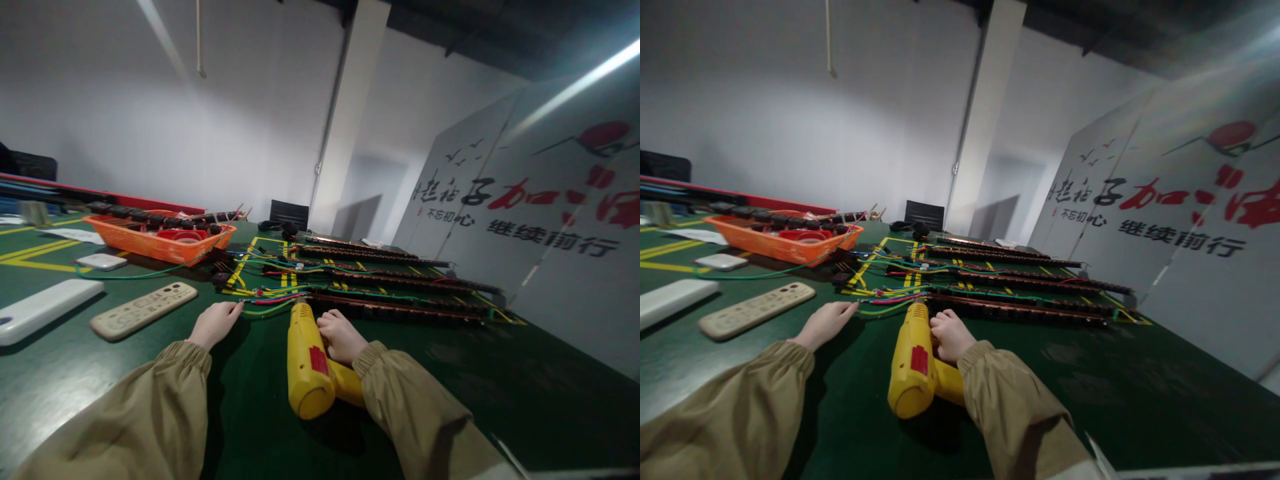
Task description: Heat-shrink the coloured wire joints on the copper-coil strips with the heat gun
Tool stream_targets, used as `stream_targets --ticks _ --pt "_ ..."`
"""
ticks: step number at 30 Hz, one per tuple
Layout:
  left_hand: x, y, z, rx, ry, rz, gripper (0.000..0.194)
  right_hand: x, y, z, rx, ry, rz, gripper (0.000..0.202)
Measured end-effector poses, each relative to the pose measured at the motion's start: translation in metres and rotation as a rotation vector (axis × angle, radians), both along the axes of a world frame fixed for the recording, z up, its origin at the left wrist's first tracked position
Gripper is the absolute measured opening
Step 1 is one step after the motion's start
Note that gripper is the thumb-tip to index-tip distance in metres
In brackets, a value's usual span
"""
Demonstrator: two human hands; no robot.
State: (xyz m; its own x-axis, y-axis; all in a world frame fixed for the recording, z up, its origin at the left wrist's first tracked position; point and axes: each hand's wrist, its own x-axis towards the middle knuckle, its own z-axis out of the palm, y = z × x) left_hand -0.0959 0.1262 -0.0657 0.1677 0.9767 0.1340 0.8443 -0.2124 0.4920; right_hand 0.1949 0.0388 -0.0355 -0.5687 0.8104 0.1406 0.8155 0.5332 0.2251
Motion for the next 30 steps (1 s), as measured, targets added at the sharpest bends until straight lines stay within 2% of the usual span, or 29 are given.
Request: stream_targets --ticks 7,19,24,30 --pt "-0.001 0.006 -0.004 -0.016 -0.091 0.014 0.05 -0.033 0.001 -0.002 -0.033 0.003 0.121 0.007" --pt "0.0 0.008 -0.007 -0.008 -0.125 0.026 0.052 -0.092 0.003 0.005 0.015 -0.047 0.294 0.018" --pt "-0.003 0.012 -0.01 -0.002 -0.144 0.022 0.052 -0.101 0.005 0.005 0.026 -0.046 0.304 0.018" --pt "-0.003 0.015 -0.012 0.031 -0.167 0.003 0.05 -0.095 0.005 0.002 0.013 -0.019 0.286 0.021"
